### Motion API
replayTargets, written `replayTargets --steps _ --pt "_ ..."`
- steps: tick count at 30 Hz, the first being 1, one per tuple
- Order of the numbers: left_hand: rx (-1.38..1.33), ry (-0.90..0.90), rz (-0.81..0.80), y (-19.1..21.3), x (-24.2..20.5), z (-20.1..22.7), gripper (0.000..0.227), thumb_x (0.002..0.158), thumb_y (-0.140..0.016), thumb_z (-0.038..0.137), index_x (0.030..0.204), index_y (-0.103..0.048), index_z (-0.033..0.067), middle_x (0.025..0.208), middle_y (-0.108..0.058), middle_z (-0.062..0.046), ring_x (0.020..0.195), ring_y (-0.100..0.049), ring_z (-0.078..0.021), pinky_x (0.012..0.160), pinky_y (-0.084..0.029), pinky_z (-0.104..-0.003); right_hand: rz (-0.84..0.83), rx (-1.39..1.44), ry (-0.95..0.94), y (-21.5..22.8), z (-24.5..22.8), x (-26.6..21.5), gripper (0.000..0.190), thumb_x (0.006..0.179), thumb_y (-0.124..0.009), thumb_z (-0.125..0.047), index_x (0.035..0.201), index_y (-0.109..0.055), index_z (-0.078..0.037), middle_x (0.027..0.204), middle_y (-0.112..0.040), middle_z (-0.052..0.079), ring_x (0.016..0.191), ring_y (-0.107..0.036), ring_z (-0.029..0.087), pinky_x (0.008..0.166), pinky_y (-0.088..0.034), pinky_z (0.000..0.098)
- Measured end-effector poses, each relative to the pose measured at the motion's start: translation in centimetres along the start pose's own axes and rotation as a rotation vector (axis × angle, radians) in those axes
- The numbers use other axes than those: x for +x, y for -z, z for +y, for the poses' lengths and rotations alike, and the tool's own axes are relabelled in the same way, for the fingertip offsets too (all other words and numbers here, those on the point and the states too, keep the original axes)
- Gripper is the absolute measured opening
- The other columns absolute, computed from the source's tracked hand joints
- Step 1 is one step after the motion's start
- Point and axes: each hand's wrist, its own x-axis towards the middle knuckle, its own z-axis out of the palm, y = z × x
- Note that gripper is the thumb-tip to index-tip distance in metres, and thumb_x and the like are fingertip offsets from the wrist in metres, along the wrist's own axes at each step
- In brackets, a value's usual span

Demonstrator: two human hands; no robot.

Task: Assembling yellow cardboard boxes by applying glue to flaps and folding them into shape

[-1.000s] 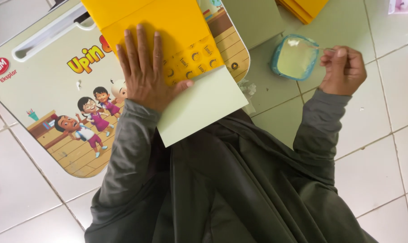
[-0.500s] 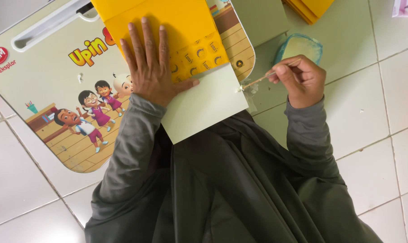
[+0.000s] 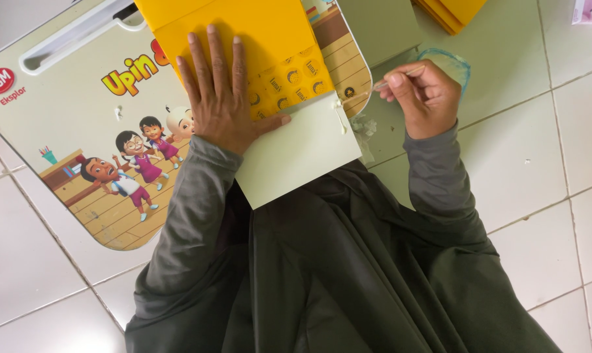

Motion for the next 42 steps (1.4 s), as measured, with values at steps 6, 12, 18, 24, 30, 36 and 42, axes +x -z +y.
replayTargets --steps 6,12,18,24,30,36,42 --pt "-0.014 0.018 -0.005 -0.2 0.0 0.0 0.140 0.080 -0.042 0.114 0.167 -0.013 0.0092 0.171 -0.008 -0.025 0.157 -0.003 -0.0511 0.128 -0.004 -0.068 -0.128 0.024 -0.073 1.8 -0.5 -2.6 0.016 0.111 -0.061 -0.007 0.108 -0.063 0.009 0.091 -0.071 0.024 0.074 -0.071 0.025 0.067 -0.063 0.0319" --pt "-0.016 0.019 -0.004 -0.1 -0.1 0.1 0.139 0.078 -0.033 0.113 0.167 -0.014 0.0082 0.171 -0.009 -0.024 0.156 -0.005 -0.0514 0.128 -0.004 -0.068 -0.082 0.019 -0.254 2.7 -2.2 -5.2 0.020 0.108 -0.065 -0.012 0.104 -0.066 0.007 0.088 -0.070 0.021 0.075 -0.070 0.024 0.072 -0.060 0.0307" --pt "-0.016 0.034 -0.048 0.2 -0.1 0.1 0.141 0.078 -0.035 0.115 0.168 -0.011 0.0092 0.172 -0.006 -0.024 0.157 -0.001 -0.0507 0.129 -0.002 -0.067 0.029 -0.041 -0.163 2.5 -3.0 -6.8 0.022 0.109 -0.066 -0.012 0.107 -0.065 0.010 0.094 -0.072 0.025 0.077 -0.073 0.028 0.071 -0.064 0.0343" --pt "-0.027 0.015 -0.063 -0.1 0.0 -0.2 0.142 0.083 -0.046 0.117 0.167 -0.009 0.0089 0.171 -0.005 -0.027 0.155 0.001 -0.0517 0.129 -0.002 -0.069 -0.062 -0.089 0.057 -1.4 -2.7 -9.2 0.014 0.108 -0.063 -0.011 0.107 -0.068 0.002 0.084 -0.074 0.015 0.048 -0.053 0.009 0.043 -0.036 0.0224" --pt "0.005 0.008 -0.070 -0.1 -0.1 -0.2 0.143 0.082 -0.040 0.119 0.167 -0.008 0.0082 0.172 -0.008 -0.026 0.156 -0.002 -0.0517 0.128 -0.002 -0.068 -0.030 -0.156 0.204 -1.5 -3.8 -9.8 0.010 0.107 -0.063 -0.003 0.103 -0.068 0.005 0.084 -0.073 0.019 0.066 -0.069 0.022 0.058 -0.056 0.0306" --pt "-0.057 0.005 -0.082 0.0 0.0 -0.3 0.142 0.085 -0.051 0.116 0.166 -0.009 0.0074 0.171 -0.008 -0.029 0.154 -0.002 -0.0538 0.125 0.000 -0.071 0.087 -0.243 0.071 0.9 -5.2 -10.4 0.012 0.108 -0.066 -0.002 0.106 -0.066 0.010 0.093 -0.072 0.025 0.079 -0.072 0.029 0.064 -0.053 0.0330" --pt "-0.078 0.035 -0.123 1.4 0.1 0.4 0.144 0.081 -0.057 0.113 0.166 -0.009 0.0071 0.171 -0.010 -0.028 0.154 -0.003 -0.0530 0.124 -0.001 -0.070 -0.094 -0.088 0.263 -4.2 -6.6 -10.6 0.013 0.099 -0.063 0.011 0.107 -0.069 0.002 0.084 -0.070 0.011 0.070 -0.066 0.021 0.066 -0.056 0.0342"
